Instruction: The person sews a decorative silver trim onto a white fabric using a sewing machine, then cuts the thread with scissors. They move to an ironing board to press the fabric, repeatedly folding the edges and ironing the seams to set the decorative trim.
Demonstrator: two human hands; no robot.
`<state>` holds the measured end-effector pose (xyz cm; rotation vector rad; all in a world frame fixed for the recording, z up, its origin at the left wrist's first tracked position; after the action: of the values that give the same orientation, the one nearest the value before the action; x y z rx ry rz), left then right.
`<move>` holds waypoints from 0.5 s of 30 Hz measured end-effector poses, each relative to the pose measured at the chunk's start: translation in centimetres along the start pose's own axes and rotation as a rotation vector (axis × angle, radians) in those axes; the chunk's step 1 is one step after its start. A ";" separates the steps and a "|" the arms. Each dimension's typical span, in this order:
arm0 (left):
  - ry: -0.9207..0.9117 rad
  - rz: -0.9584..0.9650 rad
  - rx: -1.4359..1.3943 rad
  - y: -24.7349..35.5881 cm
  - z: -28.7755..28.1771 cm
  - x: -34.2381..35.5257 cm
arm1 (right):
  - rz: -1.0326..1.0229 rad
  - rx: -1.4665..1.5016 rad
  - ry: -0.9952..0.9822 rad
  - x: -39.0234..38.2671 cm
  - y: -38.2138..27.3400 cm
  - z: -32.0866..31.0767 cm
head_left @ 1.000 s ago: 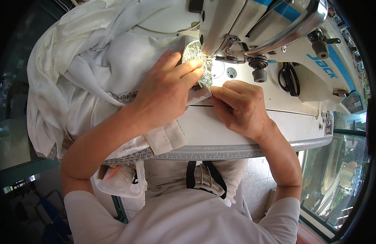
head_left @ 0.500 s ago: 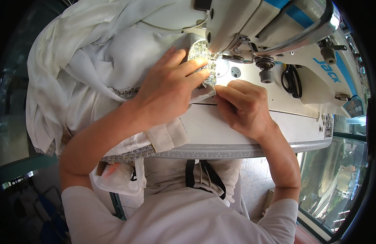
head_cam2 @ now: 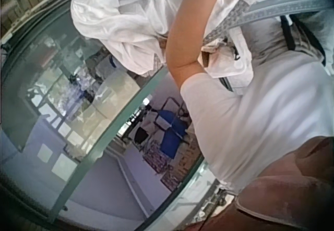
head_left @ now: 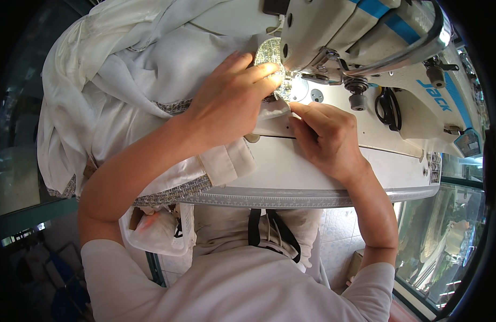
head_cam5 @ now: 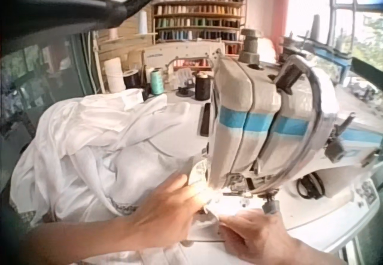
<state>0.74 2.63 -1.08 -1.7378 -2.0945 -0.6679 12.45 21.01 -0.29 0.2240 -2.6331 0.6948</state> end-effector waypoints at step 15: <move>0.011 0.000 -0.066 -1.5 -0.3 0.7 | 0.147 0.034 -0.088 -0.1 -0.6 -1.7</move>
<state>-0.89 2.80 -0.71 -1.7645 -2.0873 -0.7533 13.26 21.35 1.35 0.0723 -2.7446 0.7955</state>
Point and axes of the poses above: each hand's wrist, its own x-axis towards the middle knuckle, its own z-axis out of the palm, y = z × x, the point moved 1 cm from there along x, towards the middle knuckle, and after that the axes turned 8 degrees about z, right-handed, at the moved point
